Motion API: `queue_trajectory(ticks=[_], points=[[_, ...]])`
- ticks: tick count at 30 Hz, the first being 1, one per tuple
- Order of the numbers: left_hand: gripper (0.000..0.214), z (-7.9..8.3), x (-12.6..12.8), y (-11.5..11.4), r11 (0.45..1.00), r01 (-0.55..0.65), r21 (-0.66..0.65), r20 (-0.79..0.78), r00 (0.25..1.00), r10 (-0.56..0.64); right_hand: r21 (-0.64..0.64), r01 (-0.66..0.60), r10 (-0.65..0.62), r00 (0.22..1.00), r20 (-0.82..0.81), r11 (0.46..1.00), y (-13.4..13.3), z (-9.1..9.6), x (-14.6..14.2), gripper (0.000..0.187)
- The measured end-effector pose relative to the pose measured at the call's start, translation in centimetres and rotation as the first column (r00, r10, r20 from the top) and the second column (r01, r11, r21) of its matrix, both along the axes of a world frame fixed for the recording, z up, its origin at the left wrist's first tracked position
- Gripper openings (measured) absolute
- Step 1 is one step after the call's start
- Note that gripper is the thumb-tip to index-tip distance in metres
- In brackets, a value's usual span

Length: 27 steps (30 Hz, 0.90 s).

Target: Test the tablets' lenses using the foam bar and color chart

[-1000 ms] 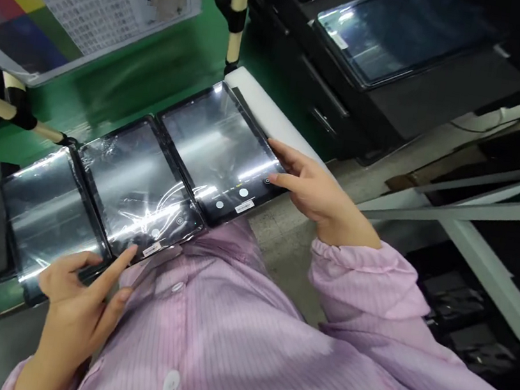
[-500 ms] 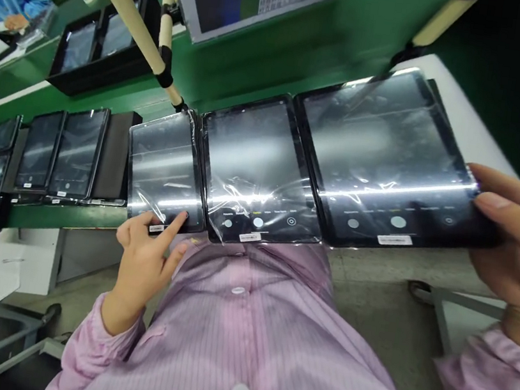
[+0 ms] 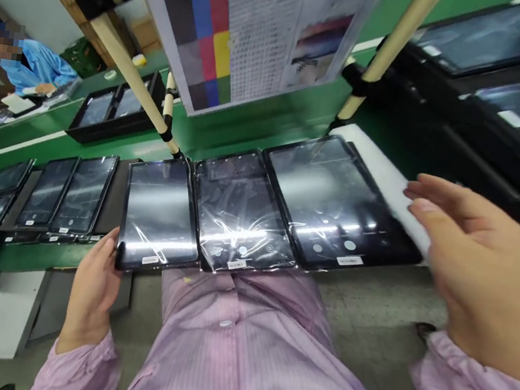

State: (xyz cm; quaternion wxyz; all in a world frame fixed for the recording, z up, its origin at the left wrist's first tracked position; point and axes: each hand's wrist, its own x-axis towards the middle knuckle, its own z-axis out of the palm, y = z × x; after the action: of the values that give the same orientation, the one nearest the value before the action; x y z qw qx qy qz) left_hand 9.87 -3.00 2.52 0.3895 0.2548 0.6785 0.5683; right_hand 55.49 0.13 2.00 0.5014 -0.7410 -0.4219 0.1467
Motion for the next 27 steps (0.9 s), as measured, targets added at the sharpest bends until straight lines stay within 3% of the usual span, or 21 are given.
queue_trajectory(ticks=[2,4,6,9,12,16,18,21,22,24,27], points=[[0.039,0.6,0.5,0.8,0.998,0.018,0.053,0.152,0.988,-0.025,0.023,-0.059,0.060,0.995,-0.079,0.998,0.4,2.2,-2.1,0.038],[0.036,1.3,0.8,1.6,0.995,0.068,0.070,0.238,0.968,-0.083,0.069,-0.244,0.245,0.970,-0.004,0.967,0.9,3.8,-4.4,0.040],[0.037,2.2,0.9,2.1,0.990,0.124,0.070,0.284,0.949,-0.139,0.082,-0.471,0.455,0.876,0.161,0.878,1.5,4.5,-6.5,0.039],[0.043,3.4,0.6,2.1,0.984,0.140,0.110,0.251,0.954,-0.164,0.034,-0.730,0.678,0.651,0.341,0.683,2.3,4.8,-9.3,0.038],[0.045,4.6,0.5,1.3,0.977,0.093,0.191,0.181,0.975,-0.128,0.014,-0.832,0.762,0.515,0.393,0.555,2.5,5.0,-11.4,0.041],[0.045,5.7,2.8,0.6,0.919,0.147,0.367,0.170,0.960,-0.221,0.090,-0.875,0.835,0.481,0.269,0.475,1.7,5.8,-13.2,0.065],[0.043,5.6,5.0,0.9,0.871,0.206,0.446,0.164,0.938,-0.306,0.223,-0.844,0.836,0.525,0.159,0.488,1.3,6.1,-13.6,0.072],[0.040,4.9,8.3,2.0,0.802,0.306,0.514,0.121,0.899,-0.421,0.451,-0.668,0.778,0.619,-0.105,0.592,1.4,6.3,-13.7,0.066],[0.041,4.6,9.2,2.5,0.783,0.330,0.527,0.100,0.891,-0.443,0.502,-0.599,0.763,0.608,-0.221,0.623,1.7,6.2,-13.6,0.063],[0.042,4.0,10.7,3.4,0.758,0.349,0.551,0.061,0.889,-0.453,0.553,-0.492,0.738,0.512,-0.440,0.672,2.6,6.0,-13.4,0.059],[0.045,3.1,12.4,4.5,0.746,0.305,0.593,-0.004,0.927,-0.376,0.545,-0.408,0.677,0.358,-0.642,0.733,4.0,5.4,-12.8,0.058]])
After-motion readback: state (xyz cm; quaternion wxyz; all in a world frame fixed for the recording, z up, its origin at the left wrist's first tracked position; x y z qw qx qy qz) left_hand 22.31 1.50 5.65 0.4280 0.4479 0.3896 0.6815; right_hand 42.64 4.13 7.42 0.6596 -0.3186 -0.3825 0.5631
